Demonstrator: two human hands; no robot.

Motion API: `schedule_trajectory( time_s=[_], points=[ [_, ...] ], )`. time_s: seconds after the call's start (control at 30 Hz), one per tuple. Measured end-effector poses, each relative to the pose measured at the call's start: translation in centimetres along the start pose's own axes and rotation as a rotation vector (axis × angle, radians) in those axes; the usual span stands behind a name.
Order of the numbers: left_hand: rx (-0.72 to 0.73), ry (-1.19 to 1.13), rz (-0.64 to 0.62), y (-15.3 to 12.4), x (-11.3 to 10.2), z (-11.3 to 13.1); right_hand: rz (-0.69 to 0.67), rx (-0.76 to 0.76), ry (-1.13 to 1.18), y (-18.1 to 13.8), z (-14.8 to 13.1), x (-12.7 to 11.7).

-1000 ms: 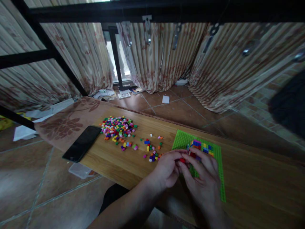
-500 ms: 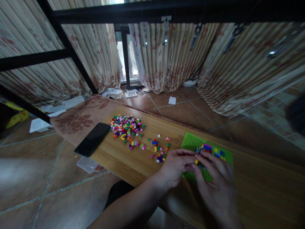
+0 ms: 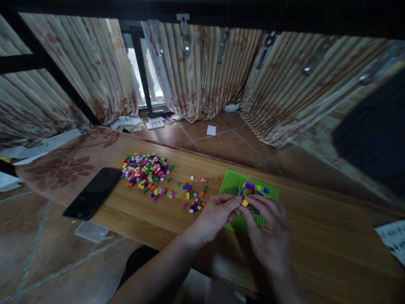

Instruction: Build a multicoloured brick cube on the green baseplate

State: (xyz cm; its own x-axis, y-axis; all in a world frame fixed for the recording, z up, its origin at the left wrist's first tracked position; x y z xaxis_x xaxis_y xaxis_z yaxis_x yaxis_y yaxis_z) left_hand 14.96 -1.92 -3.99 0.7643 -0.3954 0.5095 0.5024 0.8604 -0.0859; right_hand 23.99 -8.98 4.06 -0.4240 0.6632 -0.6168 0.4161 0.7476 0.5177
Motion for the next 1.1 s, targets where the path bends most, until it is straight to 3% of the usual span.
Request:
schedule_trajectory(
  time_s=[0.23, 0.47, 0.7, 0.93, 1.1],
  points=[
    [-0.171, -0.143, -0.031, -0.4, 0.9, -1.0, -0.005, 0.062, 0.090, 0.2, 0.7, -0.2],
    [-0.251, -0.123, -0.117, -0.4, 1.7, -1.6, -0.049, 0.062, 0.094, 0.6, 0.4, -0.6],
    [-0.134, 0.214, -0.128, 0.2, 0.6, -0.7, -0.220, -0.039, 0.088, 0.4, 0.1, -0.3],
    [-0.084, 0.216, -0.132, 0.3, 0.9, -0.7, -0.183, -0.042, 0.102, 0.8, 1.1, -1.0],
    [0.178, 0.299, -0.085, 1.4, 0.4, 1.2, -0.023, -0.009, 0.027, 1.2, 1.7, -1.9]
  ],
)
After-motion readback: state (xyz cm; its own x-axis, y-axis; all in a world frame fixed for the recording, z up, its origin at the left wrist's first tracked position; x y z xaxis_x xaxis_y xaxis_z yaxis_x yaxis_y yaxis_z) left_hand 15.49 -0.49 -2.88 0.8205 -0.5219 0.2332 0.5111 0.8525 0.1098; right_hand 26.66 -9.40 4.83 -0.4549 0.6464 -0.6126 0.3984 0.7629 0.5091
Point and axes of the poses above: each hand's wrist, its own y-axis towards the middle knuckle, its own x-axis out of the palm, z = x × y, the point moved 10 cm from there along y, towards the middle knuckle, and after that the axes turned 14 degrees about x, right-handed, at the moved point
